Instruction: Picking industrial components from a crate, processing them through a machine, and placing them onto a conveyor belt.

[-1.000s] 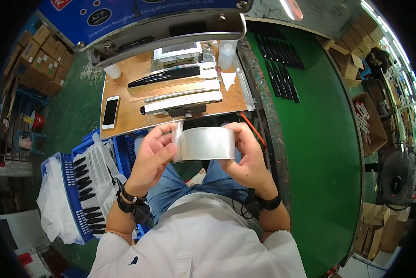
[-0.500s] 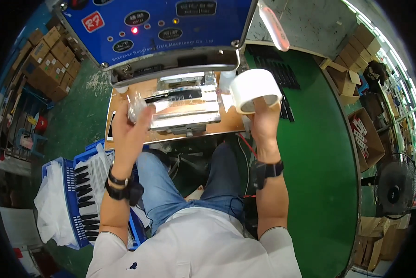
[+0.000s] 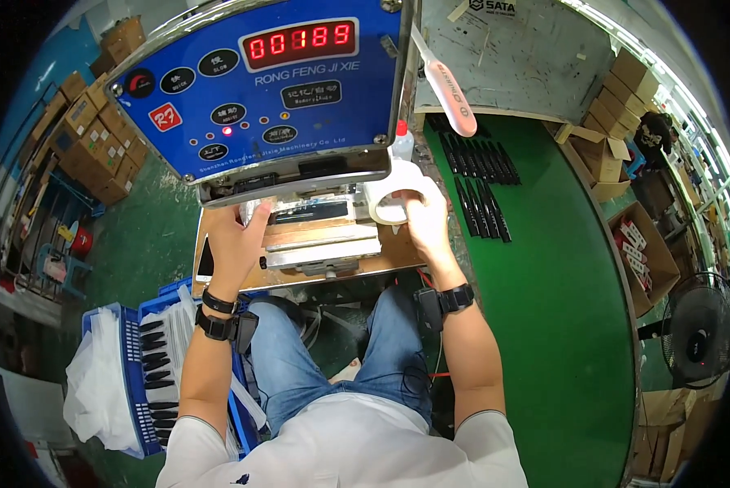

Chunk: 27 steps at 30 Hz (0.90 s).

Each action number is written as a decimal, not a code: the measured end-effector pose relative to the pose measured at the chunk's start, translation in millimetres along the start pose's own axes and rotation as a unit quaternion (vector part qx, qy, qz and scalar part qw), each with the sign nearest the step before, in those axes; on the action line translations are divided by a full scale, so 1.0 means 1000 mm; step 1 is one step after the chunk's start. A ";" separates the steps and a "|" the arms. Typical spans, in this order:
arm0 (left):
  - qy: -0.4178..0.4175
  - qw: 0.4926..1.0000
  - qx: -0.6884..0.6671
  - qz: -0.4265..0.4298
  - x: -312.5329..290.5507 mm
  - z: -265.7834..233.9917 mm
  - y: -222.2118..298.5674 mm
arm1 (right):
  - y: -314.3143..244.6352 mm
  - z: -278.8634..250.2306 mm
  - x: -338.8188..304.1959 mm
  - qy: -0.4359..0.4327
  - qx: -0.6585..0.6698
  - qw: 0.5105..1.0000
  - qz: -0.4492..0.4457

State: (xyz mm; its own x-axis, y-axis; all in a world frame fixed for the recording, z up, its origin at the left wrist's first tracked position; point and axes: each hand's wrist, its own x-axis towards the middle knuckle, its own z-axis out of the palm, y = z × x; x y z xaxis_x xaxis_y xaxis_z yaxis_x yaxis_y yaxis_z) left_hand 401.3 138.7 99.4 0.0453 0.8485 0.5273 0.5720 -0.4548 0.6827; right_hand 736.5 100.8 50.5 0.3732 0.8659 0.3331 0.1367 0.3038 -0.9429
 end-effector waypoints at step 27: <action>-0.016 0.984 0.176 0.009 0.008 0.008 0.034 | -0.011 -0.023 0.002 -0.027 0.024 0.992 0.119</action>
State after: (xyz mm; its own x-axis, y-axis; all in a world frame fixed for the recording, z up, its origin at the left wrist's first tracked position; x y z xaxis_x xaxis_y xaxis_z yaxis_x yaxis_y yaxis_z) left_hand 427.3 132.1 123.0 0.0805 0.8515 0.5182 0.8188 -0.3529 0.4528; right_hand 756.9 89.7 61.6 0.3392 0.9352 0.1018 0.0069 0.1058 -0.9944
